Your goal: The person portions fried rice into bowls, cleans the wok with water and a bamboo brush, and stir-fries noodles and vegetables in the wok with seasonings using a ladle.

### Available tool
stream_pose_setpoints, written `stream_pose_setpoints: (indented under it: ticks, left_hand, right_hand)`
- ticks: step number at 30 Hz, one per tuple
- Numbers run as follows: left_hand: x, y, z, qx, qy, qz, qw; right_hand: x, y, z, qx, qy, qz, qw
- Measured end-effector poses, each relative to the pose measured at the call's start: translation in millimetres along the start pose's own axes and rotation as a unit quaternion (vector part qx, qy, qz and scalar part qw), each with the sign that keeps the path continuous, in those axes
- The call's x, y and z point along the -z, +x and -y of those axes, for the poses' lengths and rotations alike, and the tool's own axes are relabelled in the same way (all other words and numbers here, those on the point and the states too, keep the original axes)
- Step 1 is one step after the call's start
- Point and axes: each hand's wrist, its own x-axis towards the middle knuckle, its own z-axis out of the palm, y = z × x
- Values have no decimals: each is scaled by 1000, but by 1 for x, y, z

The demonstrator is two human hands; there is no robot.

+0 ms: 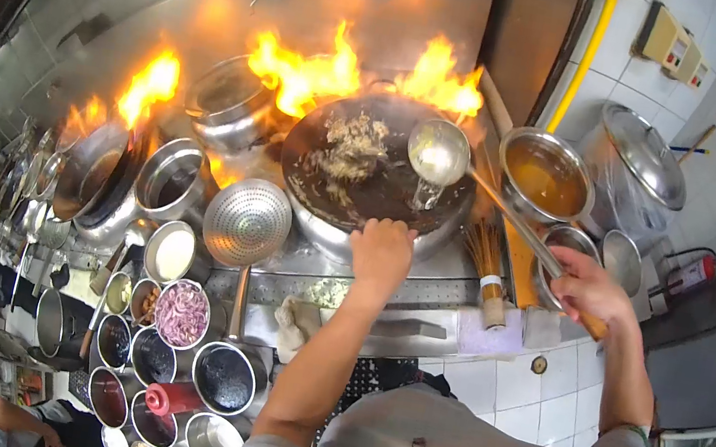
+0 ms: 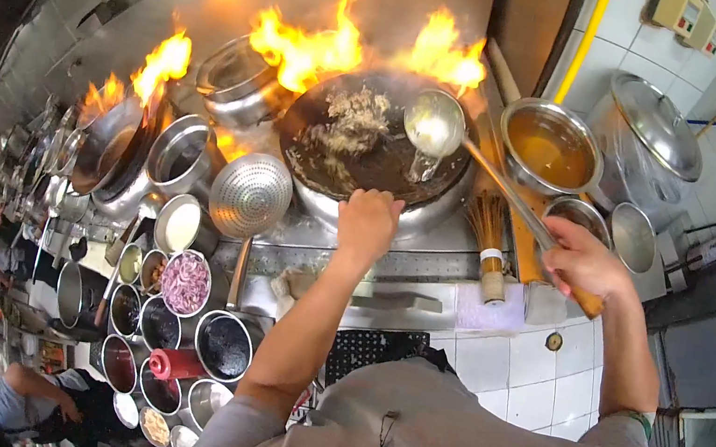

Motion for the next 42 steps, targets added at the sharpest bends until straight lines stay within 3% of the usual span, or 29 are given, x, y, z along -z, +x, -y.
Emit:
stream_pose_setpoints:
  ticks: [2,3,6,10,11,13,18,21,25,26,27,28,29,32,35,37,40,41,42]
  left_hand:
    - [3,1,-3,3,-31,10,999]
    - [-2,1,-2,-17,18,-10,1000]
    - [-2,-8,-7,-6,-22,-38,999]
    - [14,-4,-11,13,-68,21,997]
    - [23,-10,-10,11,-104,21,994]
    - [43,-31,-9,-26,-89,-96,991]
    - [90,-110,11,82,-168,-29,982]
    - [93,-134,14,126,-183,-19,975]
    - [75,-83,-4,35,-146,-78,986]
    - [67,-70,-10,1,-140,-87,986]
    - [57,-61,-13,-1,-134,-89,987]
    - [46,-53,-13,-3,-128,-91,988]
    - [37,-47,-12,-5,-122,-93,988]
    - [16,-40,-7,18,-132,15,991]
    - [-5,-37,1,-27,-183,-68,980]
    - [-10,-35,8,-58,-176,-85,979]
    - [-9,-23,10,-64,-201,-90,973]
    - [-7,-23,13,-83,-212,-85,970]
    - [-4,-33,17,-60,-212,-100,970]
  right_hand:
    - [-21,18,9,49,-112,-11,992]
    - [-26,36,8,65,-73,-16,995]
    - [-31,90,26,113,50,64,990]
    - [-71,196,99,149,107,172,968]
    - [-89,222,117,141,116,152,971]
    - [-127,280,153,189,39,195,961]
    - [-242,411,200,285,-161,85,941]
    - [-297,472,205,258,-278,49,924]
    - [-333,480,225,129,-158,143,968]
    - [-333,486,226,77,35,222,971]
    - [-329,496,224,20,226,289,930]
    - [-325,494,227,-41,405,343,846]
    - [-316,492,231,-66,441,398,802]
    - [-295,459,243,-124,525,417,732]
    - [-264,421,244,-96,550,425,713]
    - [-236,405,245,-123,553,445,694]
    - [-201,353,233,-60,555,447,699]
    - [-179,339,220,-63,574,472,666]
    - [-178,320,215,-8,540,468,700]
